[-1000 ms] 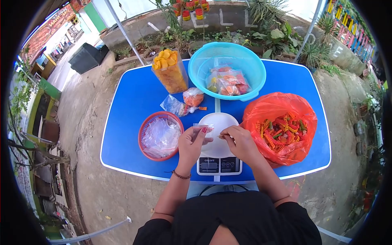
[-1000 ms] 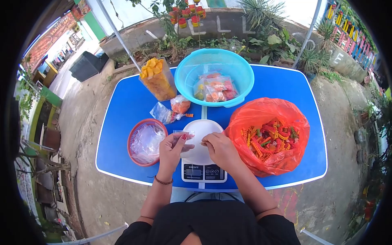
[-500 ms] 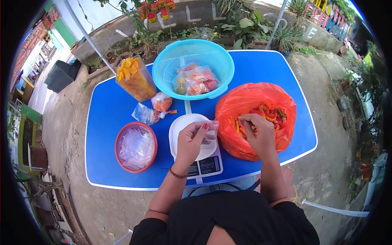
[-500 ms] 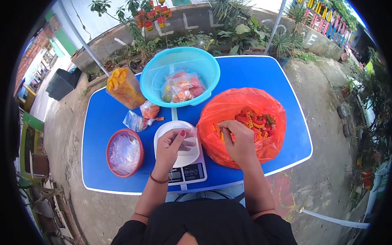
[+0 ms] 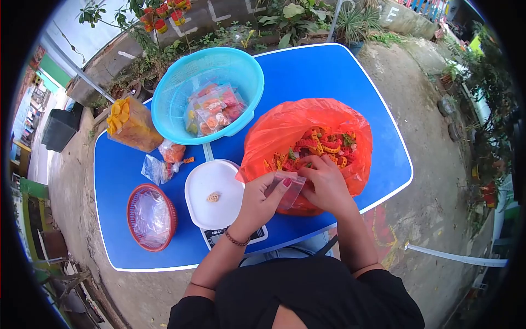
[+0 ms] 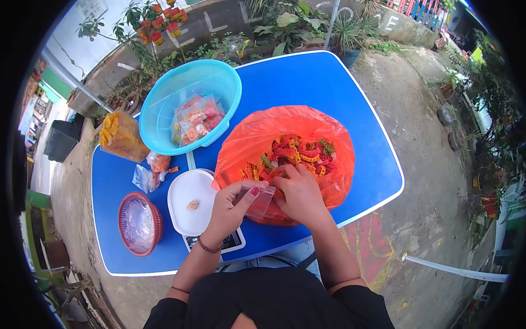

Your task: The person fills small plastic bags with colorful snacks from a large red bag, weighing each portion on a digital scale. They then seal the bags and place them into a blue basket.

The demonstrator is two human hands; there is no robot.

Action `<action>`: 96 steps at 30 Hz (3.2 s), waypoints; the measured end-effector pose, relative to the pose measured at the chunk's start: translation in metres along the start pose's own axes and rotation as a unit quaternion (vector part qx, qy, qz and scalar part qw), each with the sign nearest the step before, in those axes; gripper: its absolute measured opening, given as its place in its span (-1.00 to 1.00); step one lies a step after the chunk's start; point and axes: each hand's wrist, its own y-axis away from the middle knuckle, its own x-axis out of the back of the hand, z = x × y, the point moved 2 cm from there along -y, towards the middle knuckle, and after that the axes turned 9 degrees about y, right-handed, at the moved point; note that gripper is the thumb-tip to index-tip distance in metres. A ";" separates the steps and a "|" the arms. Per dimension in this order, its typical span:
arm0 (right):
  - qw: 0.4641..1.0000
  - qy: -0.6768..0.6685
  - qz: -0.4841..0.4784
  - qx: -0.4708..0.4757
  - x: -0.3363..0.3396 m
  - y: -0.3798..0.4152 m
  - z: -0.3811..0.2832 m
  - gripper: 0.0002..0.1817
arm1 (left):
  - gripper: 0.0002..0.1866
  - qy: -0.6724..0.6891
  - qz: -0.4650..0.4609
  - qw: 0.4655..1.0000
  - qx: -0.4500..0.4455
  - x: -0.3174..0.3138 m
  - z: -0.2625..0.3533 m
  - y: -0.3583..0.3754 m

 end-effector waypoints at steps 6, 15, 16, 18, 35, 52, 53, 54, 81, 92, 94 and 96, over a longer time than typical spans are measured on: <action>0.993 0.045 0.091 -0.057 0.005 -0.014 0.041 -0.76 | -0.85 -0.176 -0.196 0.964 -0.027 -0.010 0.009 -0.001; 0.999 0.010 0.043 0.030 0.012 -0.009 0.018 -0.74 | -0.84 -0.233 -0.292 0.927 -0.040 -0.017 0.006 -0.004; 1.000 0.001 -0.006 0.027 0.011 -0.006 0.015 -0.75 | -0.84 -0.235 -0.303 0.923 -0.036 -0.018 0.006 -0.004; 0.999 0.008 -0.045 0.013 0.012 -0.002 0.012 -0.75 | -0.84 -0.243 -0.299 0.921 -0.060 -0.017 0.004 -0.004; 0.983 0.184 -0.010 -0.018 0.002 -0.003 0.010 -0.81 | -0.82 -0.237 -0.299 0.922 -0.071 -0.013 0.001 0.001; 0.998 0.017 0.040 -0.045 0.004 -0.009 0.017 -0.78 | -0.81 -0.208 -0.274 0.938 -0.041 -0.007 0.005 0.002; 0.997 -0.002 0.060 -0.042 0.003 -0.008 0.020 -0.79 | -0.82 -0.202 -0.264 0.942 -0.044 -0.007 0.005 0.002; 0.997 -0.019 0.060 -0.041 0.002 -0.006 0.023 -0.80 | -0.82 -0.196 -0.253 0.946 -0.046 -0.008 0.005 0.002; 0.948 -0.217 0.139 0.187 -0.016 -0.030 -0.114 -0.83 | -0.74 -0.047 0.256 0.958 -0.120 0.111 0.056 0.080; 0.971 -0.089 0.104 0.195 -0.061 -0.033 -0.141 -0.83 | -0.75 -0.034 0.306 0.946 -0.105 0.138 0.048 0.118; 0.973 -0.099 0.109 0.181 -0.052 -0.032 -0.139 -0.83 | -0.75 -0.042 0.292 0.950 -0.105 0.135 0.047 0.112; 0.972 -0.116 0.114 0.169 -0.044 -0.030 -0.133 -0.83 | -0.74 -0.039 0.270 0.956 -0.104 0.129 0.046 0.105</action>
